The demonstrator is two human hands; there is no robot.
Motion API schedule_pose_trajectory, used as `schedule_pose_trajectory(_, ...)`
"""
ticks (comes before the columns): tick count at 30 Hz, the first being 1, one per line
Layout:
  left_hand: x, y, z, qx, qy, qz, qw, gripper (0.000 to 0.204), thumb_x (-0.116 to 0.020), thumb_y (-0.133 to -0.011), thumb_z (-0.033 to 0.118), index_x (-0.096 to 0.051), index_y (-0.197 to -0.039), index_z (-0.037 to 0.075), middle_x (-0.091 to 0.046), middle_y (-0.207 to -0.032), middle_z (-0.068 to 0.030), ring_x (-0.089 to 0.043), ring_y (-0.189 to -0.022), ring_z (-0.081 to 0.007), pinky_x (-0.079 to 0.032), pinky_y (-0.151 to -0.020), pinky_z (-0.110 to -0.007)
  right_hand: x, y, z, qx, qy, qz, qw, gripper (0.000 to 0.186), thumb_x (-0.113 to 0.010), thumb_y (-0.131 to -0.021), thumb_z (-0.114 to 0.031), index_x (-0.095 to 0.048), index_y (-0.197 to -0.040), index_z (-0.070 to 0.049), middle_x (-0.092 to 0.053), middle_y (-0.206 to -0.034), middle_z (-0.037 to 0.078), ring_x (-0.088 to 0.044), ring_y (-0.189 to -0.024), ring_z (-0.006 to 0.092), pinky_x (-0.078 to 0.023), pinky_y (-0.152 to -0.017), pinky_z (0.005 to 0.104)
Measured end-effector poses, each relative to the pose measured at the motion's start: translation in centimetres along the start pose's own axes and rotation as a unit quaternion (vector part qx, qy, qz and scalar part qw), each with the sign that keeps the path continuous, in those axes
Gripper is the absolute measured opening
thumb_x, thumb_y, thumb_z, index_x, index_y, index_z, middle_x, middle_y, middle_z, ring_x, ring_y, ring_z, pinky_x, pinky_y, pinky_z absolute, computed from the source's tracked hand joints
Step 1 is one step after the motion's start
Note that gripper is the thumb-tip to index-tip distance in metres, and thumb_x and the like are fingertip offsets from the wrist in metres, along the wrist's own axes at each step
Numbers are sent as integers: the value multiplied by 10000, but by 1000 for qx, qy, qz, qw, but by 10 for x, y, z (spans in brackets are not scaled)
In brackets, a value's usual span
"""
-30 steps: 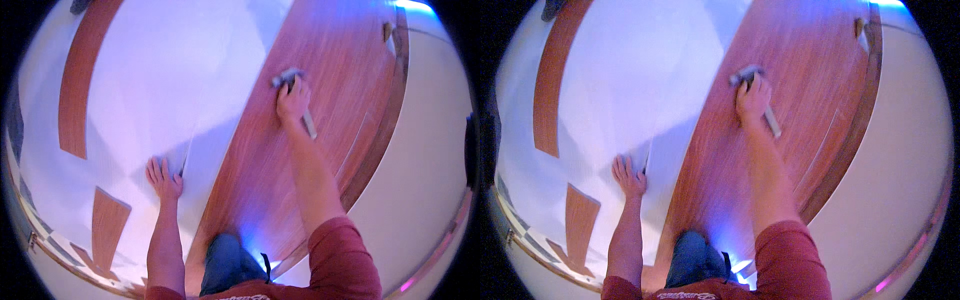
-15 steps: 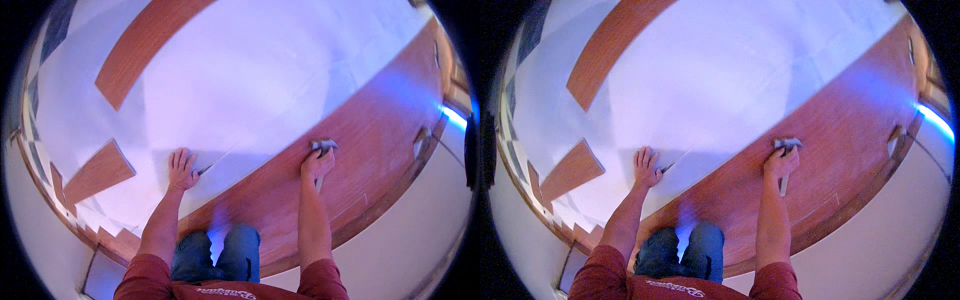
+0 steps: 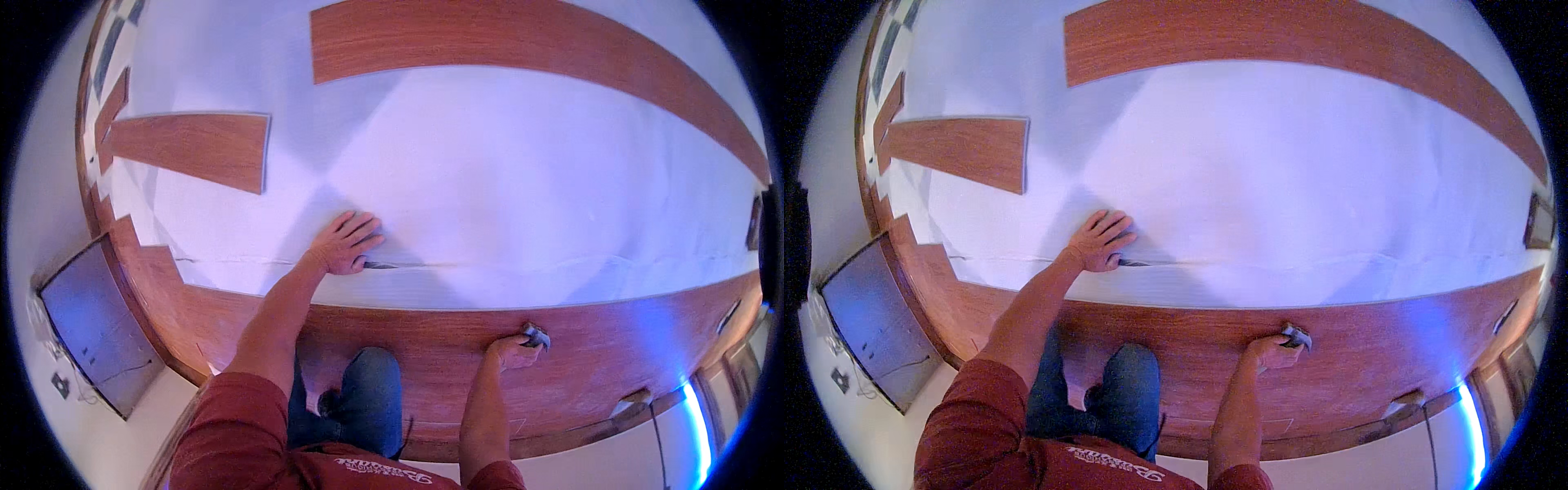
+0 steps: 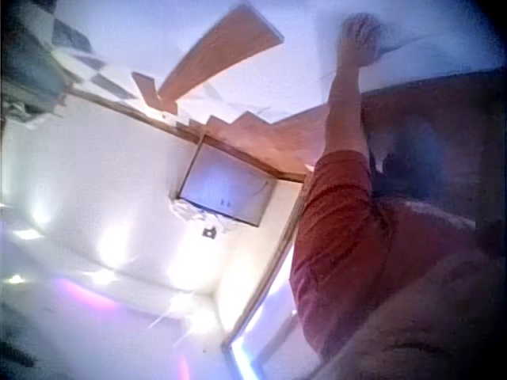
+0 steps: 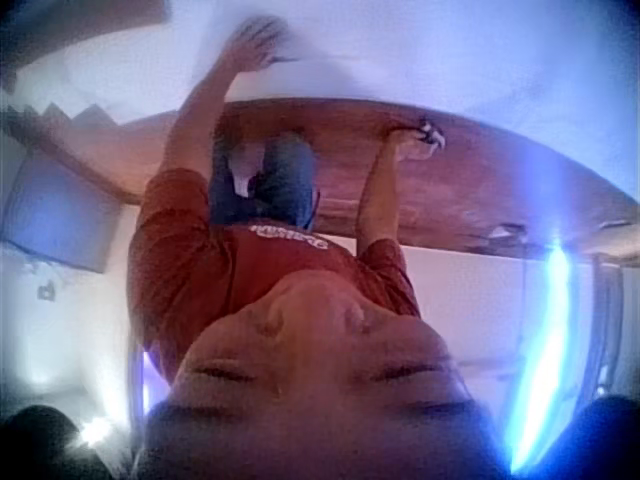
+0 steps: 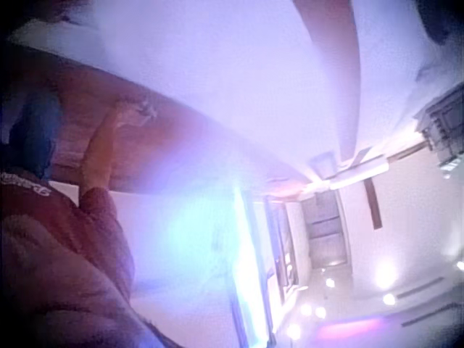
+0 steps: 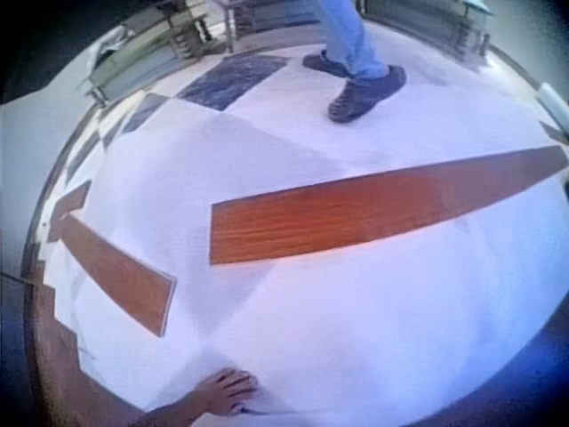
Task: The person installs laminate flooring by positioning wood panels on the ground and tapping them into place using a hammer.
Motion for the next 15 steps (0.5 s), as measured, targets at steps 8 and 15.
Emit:
schedule_pose_trajectory(8,10,-1,7,-13,-16,5,1000,738,-693,-845,370,-510,-1544,219,-318,-1716,-81,-248,-1601,-252,-177,-1315,-509,6,3,3,29,29,53,998,481,-599,-1030,-217,-491,-1398,75,-579,-1335,291,-563,-1208,466,-471,-1012,582)
schedule_pose_trajectory(15,20,12,17,-32,-77,49,995,668,-629,-942,346,-479,-1568,166,-272,-1735,-101,-238,-1603,-252,-189,-1309,-504,21,3,-13,65,1,33,997,514,-601,-1016,-287,-540,-1386,64,-620,-1323,285,-605,-1199,481,-492,-1029,567)
Point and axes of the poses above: each hand's wrist, its own y-axis away from the middle knuckle, its own x-axis out of the back of the hand, z = x × y, the point moved 7 cm from there along -y, towards the middle knuckle
